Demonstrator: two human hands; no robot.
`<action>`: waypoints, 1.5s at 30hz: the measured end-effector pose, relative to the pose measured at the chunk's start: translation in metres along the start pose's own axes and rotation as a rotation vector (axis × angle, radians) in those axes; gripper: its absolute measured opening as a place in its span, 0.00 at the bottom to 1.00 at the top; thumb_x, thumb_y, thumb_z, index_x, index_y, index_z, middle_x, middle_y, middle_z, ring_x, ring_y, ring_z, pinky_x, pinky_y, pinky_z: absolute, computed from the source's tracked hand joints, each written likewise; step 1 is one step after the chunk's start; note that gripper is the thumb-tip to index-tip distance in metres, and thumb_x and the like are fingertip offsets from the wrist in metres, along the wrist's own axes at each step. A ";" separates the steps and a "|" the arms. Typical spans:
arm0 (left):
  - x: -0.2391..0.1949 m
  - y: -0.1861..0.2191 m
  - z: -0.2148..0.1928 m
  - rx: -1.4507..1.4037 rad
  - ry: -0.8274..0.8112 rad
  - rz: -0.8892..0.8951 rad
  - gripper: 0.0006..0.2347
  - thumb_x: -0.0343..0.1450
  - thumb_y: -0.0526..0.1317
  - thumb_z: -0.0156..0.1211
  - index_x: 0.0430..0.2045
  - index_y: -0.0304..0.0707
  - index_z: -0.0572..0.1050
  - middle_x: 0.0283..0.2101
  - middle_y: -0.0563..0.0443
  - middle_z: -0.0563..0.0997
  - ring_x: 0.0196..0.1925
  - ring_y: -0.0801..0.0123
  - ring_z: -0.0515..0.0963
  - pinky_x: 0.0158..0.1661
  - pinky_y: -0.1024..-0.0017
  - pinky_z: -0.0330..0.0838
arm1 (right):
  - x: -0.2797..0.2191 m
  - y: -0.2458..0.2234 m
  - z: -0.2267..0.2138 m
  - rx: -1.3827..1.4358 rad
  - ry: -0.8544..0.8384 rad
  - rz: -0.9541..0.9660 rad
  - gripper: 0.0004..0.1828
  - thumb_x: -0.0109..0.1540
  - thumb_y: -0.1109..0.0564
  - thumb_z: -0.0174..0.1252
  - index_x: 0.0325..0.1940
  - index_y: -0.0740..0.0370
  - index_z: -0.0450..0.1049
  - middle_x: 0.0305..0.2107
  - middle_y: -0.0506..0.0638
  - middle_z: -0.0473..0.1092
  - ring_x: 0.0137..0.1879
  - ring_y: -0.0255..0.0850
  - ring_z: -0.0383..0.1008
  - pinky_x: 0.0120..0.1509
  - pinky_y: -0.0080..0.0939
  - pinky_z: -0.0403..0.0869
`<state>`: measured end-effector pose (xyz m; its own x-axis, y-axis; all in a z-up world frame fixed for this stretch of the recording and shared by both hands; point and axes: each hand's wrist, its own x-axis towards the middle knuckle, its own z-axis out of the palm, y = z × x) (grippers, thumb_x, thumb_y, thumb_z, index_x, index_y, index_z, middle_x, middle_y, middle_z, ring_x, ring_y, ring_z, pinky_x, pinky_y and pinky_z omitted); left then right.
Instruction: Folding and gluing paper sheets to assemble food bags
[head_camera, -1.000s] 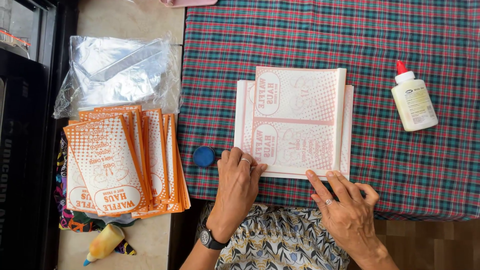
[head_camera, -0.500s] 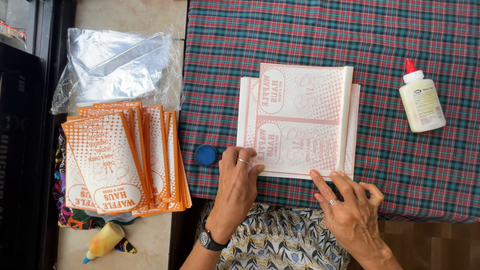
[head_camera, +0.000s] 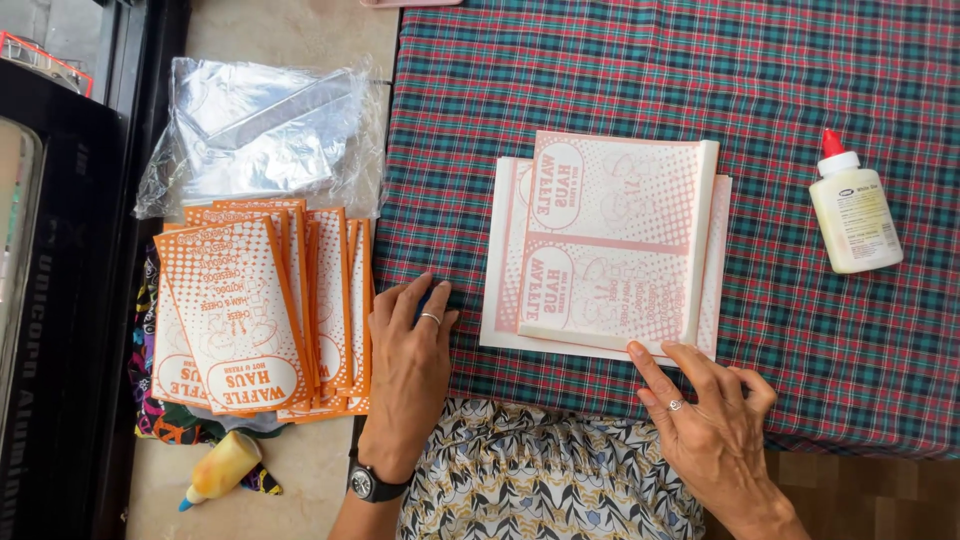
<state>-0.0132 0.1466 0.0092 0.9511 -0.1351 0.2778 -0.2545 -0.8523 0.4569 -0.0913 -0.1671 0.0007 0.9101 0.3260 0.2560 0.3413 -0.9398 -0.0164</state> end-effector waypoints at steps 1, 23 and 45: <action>0.012 0.020 -0.012 -0.003 -0.001 0.003 0.13 0.75 0.33 0.57 0.53 0.26 0.74 0.57 0.33 0.76 0.55 0.43 0.71 0.53 0.51 0.71 | 0.001 0.000 -0.001 -0.003 -0.001 0.003 0.27 0.66 0.46 0.58 0.71 0.42 0.71 0.61 0.45 0.67 0.59 0.42 0.70 0.65 0.51 0.55; -0.029 0.089 0.062 -0.363 0.002 0.307 0.10 0.76 0.28 0.57 0.52 0.25 0.73 0.61 0.28 0.73 0.61 0.39 0.74 0.58 0.50 0.74 | -0.002 0.001 -0.004 0.030 -0.014 -0.012 0.28 0.66 0.51 0.61 0.72 0.41 0.70 0.60 0.47 0.66 0.56 0.45 0.69 0.65 0.51 0.55; -0.028 0.027 0.033 -0.060 0.069 0.168 0.22 0.73 0.26 0.62 0.63 0.28 0.67 0.62 0.29 0.75 0.61 0.42 0.74 0.62 0.56 0.76 | -0.011 0.014 0.002 0.410 0.114 0.055 0.35 0.67 0.72 0.47 0.78 0.61 0.52 0.57 0.51 0.76 0.57 0.37 0.74 0.68 0.49 0.54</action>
<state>-0.0405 0.1107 -0.0146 0.8805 -0.2364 0.4109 -0.4210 -0.7884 0.4485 -0.0959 -0.1841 -0.0045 0.9055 0.2417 0.3488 0.3794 -0.8294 -0.4101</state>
